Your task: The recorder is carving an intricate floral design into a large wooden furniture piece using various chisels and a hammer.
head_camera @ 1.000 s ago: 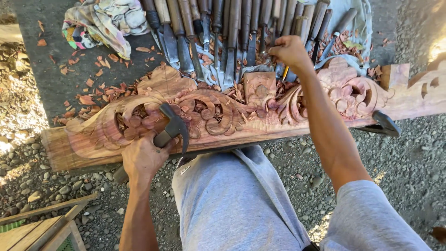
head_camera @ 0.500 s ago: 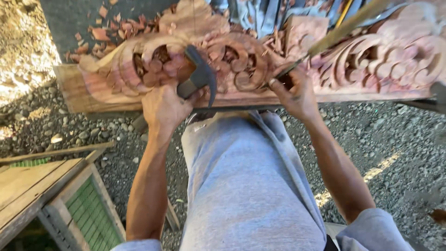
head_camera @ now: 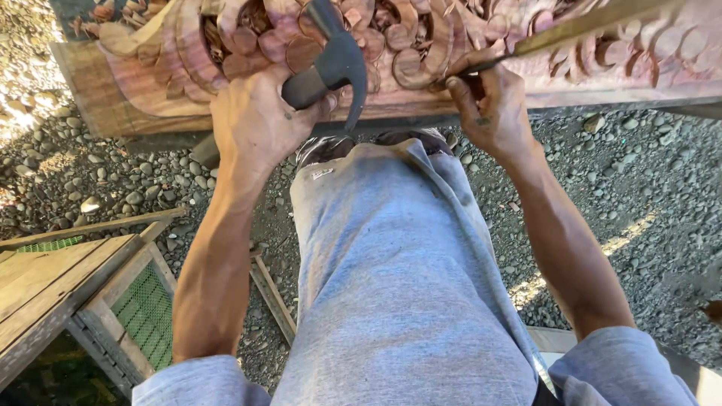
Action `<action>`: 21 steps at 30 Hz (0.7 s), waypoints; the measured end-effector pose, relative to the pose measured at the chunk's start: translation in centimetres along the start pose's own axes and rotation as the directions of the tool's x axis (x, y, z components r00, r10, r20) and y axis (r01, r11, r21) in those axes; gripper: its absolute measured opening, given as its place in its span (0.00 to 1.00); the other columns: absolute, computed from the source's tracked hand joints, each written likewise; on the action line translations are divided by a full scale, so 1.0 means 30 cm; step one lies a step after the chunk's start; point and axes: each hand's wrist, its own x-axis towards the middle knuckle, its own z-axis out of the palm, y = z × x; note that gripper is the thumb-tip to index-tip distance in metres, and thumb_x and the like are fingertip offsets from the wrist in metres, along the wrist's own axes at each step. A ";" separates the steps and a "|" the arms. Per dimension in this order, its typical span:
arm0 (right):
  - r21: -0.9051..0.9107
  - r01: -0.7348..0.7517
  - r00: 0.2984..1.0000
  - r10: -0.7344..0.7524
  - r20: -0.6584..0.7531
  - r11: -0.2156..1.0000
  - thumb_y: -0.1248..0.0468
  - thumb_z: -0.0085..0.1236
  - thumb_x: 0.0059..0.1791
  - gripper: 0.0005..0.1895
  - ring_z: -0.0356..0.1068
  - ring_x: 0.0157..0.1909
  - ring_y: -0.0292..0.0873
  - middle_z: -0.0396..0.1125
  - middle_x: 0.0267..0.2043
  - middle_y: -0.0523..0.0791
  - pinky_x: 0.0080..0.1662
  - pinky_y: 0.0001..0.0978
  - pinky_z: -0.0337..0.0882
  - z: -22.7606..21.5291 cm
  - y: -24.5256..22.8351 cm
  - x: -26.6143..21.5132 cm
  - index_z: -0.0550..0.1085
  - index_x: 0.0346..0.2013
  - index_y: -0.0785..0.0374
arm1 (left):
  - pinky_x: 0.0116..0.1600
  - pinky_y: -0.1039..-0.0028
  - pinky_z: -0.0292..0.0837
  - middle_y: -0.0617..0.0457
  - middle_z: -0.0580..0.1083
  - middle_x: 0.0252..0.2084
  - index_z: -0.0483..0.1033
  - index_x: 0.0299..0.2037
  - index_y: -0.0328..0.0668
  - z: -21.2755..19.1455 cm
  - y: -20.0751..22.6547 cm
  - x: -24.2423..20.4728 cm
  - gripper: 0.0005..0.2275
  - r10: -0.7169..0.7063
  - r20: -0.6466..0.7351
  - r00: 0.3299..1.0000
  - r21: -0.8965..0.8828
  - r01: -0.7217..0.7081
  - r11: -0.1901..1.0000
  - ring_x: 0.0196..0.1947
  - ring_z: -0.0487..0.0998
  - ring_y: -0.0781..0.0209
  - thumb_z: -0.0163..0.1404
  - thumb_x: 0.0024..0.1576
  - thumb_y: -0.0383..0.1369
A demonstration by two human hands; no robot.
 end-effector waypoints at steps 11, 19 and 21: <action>-0.028 0.064 0.995 -0.065 -0.073 0.998 0.69 0.56 0.63 0.08 0.67 0.29 0.37 0.70 0.35 0.49 0.28 0.28 0.64 0.052 0.000 -0.040 0.67 0.51 0.70 | 0.34 0.60 0.72 0.49 0.76 0.25 0.81 0.37 0.43 -0.171 0.143 -0.030 0.19 0.211 -0.063 0.975 -0.069 -0.216 0.974 0.26 0.79 0.48 0.71 0.53 0.48; -0.064 0.102 0.989 -0.108 -0.101 0.993 0.70 0.56 0.61 0.13 0.72 0.32 0.38 0.68 0.33 0.47 0.30 0.27 0.72 0.076 0.041 -0.054 0.63 0.56 0.71 | 0.34 0.60 0.73 0.47 0.76 0.25 0.80 0.37 0.41 -0.238 0.234 -0.010 0.20 0.360 -0.121 0.925 -0.157 -0.376 0.914 0.26 0.79 0.47 0.71 0.52 0.48; -0.245 0.162 0.981 -0.184 -0.068 0.956 0.73 0.55 0.56 0.11 0.74 0.35 0.43 0.69 0.35 0.48 0.35 0.31 0.75 0.089 0.111 -0.066 0.66 0.51 0.66 | 0.34 0.61 0.73 0.48 0.77 0.27 0.80 0.39 0.42 -0.247 0.257 -0.003 0.18 0.382 -0.142 0.913 -0.203 -0.404 0.892 0.28 0.80 0.48 0.69 0.53 0.46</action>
